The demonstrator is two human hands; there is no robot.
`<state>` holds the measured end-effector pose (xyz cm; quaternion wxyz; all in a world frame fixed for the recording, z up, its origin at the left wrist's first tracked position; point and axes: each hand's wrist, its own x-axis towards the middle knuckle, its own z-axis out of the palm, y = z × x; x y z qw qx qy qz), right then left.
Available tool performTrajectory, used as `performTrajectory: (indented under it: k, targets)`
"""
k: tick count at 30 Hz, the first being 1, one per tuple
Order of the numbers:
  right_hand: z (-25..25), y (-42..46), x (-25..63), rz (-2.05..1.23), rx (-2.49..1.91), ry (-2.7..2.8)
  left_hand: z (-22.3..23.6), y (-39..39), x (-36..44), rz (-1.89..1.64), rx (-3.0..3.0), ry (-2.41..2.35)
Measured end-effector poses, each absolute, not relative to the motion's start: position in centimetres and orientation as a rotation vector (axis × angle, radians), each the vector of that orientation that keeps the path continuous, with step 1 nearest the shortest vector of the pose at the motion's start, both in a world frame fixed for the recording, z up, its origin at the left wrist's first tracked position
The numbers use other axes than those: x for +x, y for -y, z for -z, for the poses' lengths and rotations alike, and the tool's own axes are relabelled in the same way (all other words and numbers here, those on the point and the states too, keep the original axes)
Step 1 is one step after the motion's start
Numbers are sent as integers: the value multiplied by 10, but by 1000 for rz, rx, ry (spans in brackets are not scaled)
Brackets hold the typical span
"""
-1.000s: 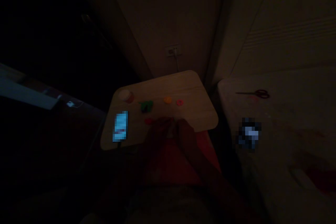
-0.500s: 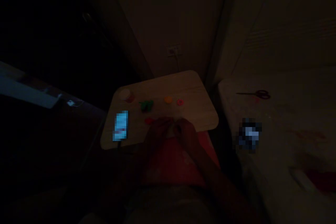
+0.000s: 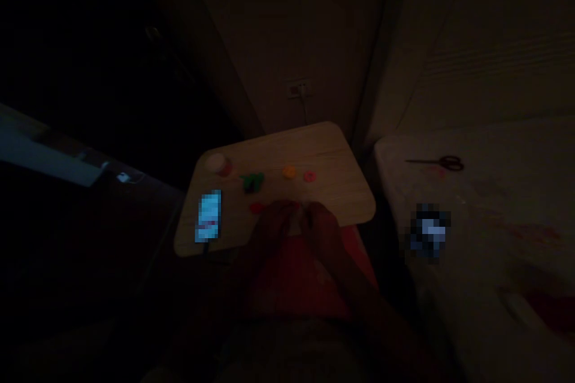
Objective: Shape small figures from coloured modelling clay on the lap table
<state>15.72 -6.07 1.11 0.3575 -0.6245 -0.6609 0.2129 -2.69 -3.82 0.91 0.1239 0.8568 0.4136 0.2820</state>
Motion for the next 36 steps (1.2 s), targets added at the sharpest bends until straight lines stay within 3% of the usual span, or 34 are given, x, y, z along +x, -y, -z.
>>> performTrajectory:
  k: [7, 16, 27, 36]
  targets:
    - [-12, 55, 172, -538, -1628, 1685, -23, 40, -25, -923, 2435, -1340]
    - [-14, 55, 171, -570, -1632, 1679, -35, 23, -9, -703, 2478, -1423]
    - [-17, 48, 174, -516, -1585, 1816, -21, 19, -5, -1150, 1841, -1077]
    - [-12, 24, 186, -297, -1573, 1888, -18, 14, -5, -1191, 1523, -1191]
